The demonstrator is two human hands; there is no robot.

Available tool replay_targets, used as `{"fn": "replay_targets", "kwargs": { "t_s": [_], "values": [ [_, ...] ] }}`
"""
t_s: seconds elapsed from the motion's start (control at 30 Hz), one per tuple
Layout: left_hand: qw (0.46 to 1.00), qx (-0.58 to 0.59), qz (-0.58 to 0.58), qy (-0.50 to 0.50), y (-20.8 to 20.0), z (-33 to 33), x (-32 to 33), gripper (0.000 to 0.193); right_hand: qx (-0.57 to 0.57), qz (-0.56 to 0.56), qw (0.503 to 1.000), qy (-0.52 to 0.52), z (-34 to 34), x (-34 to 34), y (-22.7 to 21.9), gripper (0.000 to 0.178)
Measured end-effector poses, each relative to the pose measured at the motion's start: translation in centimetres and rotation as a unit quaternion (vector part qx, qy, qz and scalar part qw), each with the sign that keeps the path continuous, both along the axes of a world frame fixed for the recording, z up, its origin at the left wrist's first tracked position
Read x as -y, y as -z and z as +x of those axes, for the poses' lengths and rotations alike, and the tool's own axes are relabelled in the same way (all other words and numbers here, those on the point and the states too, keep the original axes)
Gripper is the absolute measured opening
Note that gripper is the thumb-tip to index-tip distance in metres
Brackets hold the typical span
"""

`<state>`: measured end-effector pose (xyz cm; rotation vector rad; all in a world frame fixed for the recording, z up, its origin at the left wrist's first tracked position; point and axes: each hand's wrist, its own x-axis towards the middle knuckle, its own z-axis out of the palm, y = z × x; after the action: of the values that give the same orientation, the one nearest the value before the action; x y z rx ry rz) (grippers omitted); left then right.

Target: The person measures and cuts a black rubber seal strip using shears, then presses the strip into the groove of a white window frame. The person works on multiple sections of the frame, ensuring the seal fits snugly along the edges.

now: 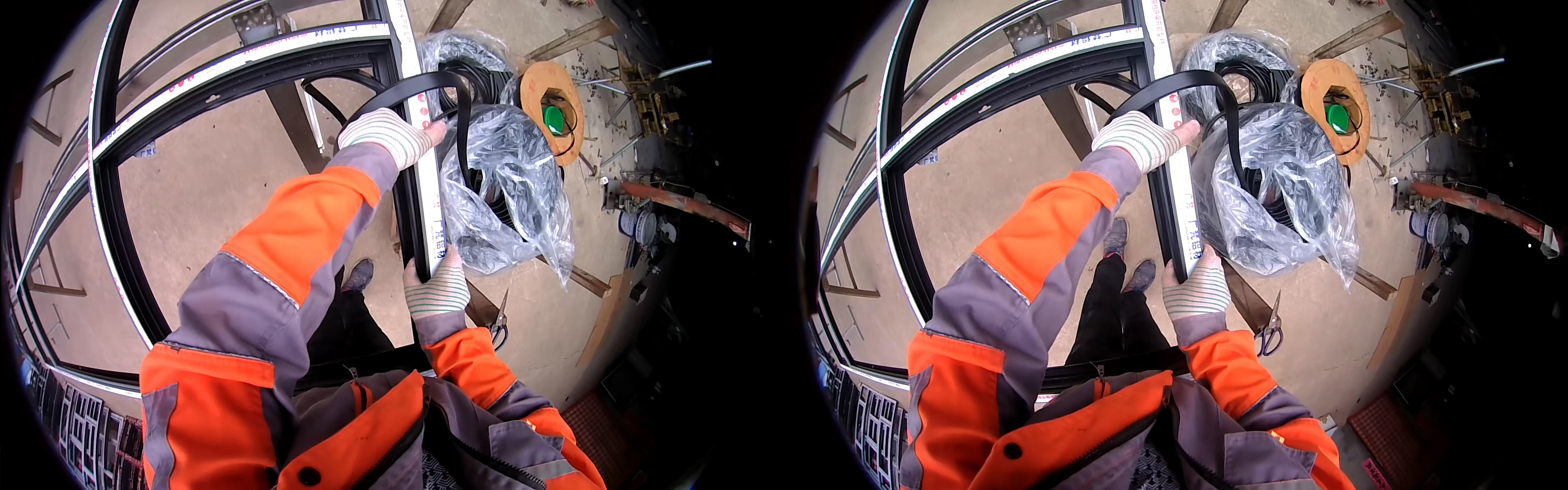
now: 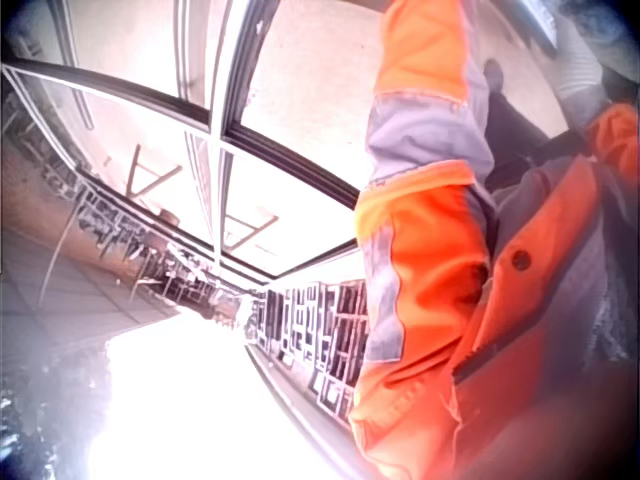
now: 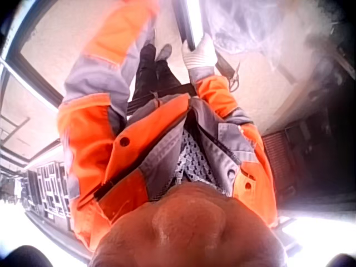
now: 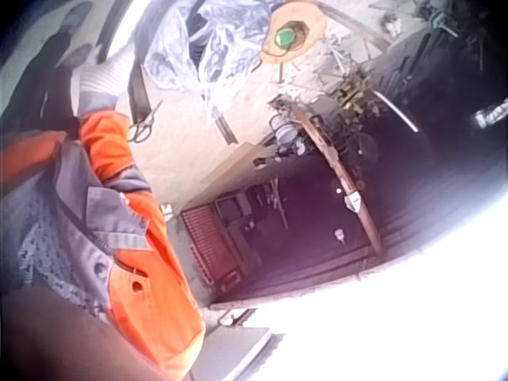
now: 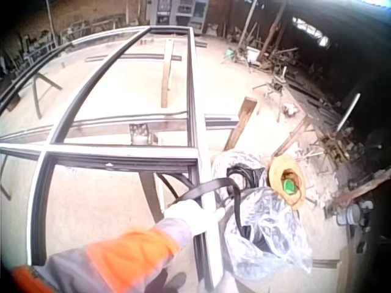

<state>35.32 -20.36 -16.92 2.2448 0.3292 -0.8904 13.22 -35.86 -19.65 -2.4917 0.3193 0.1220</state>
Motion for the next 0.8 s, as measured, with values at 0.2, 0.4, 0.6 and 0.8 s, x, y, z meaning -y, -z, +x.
{"fn": "replay_targets", "kwargs": {
  "t_s": [0.2, 0.4, 0.6, 0.8],
  "values": [
    [1.0, 0.009, -0.007, 0.007, 1.1, -1.1, 0.6, 0.079, -0.01, -0.005, 1.0, 0.014, -0.8, 0.5, 1.2, 0.056],
    [1.0, -0.021, 0.001, -0.005, 0.4, -1.2, 0.4, 0.08, -0.012, -0.044, 0.999, -0.015, 0.1, -0.3, -0.7, 0.058],
    [0.999, 0.028, 0.005, -0.029, -0.4, -1.0, 0.3, 0.079, 0.01, -0.012, 1.0, 0.008, -0.1, -0.2, -0.6, 0.05],
    [0.988, 0.039, -0.021, -0.146, 2.5, 2.3, -0.4, 0.067, 0.011, 0.021, 1.0, 0.016, -0.1, -0.1, -0.1, 0.048]
  ]
}}
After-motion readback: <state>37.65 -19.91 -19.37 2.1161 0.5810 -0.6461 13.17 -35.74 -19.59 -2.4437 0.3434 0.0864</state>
